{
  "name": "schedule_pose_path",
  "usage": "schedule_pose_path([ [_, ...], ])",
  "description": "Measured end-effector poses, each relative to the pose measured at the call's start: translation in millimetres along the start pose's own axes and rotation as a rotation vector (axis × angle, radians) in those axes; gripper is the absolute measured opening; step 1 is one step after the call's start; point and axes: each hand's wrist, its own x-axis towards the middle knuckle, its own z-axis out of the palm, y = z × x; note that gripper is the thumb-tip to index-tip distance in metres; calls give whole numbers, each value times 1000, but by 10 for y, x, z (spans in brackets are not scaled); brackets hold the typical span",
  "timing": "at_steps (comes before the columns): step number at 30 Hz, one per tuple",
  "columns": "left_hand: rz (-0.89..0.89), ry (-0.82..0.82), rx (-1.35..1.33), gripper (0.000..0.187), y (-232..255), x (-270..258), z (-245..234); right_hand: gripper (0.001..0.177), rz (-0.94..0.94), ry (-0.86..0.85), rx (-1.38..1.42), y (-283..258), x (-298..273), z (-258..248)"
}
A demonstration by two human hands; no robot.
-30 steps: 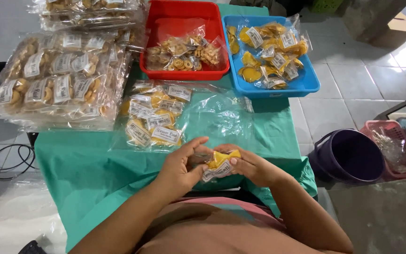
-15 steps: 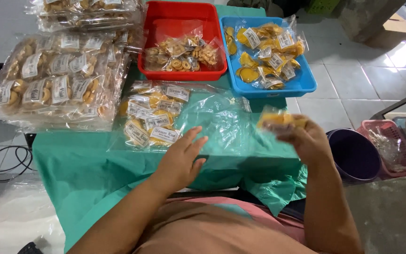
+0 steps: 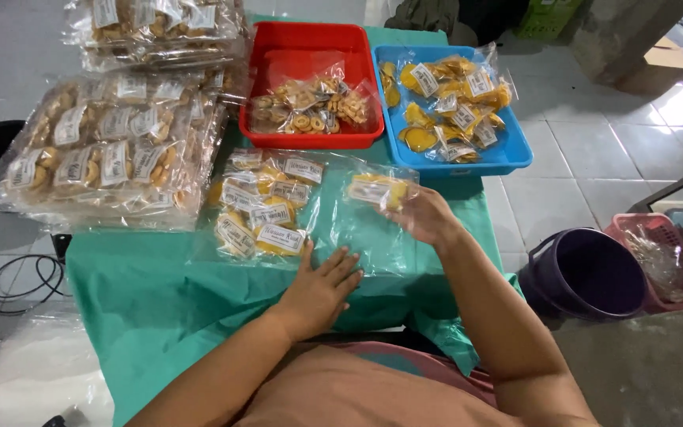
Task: Transferring individually wrapped snack packets from a tray into a larger plastic bag for bulk packaging.
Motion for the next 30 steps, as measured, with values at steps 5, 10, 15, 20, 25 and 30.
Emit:
schedule_pose_path([
  [5,30,36,-4,59,5,-27,-12,60,3,-376,235,476,719,-185],
  [10,44,80,10,60,-22,-37,-4,43,-40,-431,-54,468,1000,-116],
  [15,102,24,14,69,-120,-60,124,37,-420,158,-1430,155,334,697],
  [20,105,22,27,66,-89,-36,30,44,-603,52,-2072,311,581,211],
  [25,89,-53,27,64,-81,-29,-12,35,-1361,-317,-1746,301,509,94],
  [30,131,55,30,69,-112,-59,77,52,-844,-459,-2171,451,662,270],
])
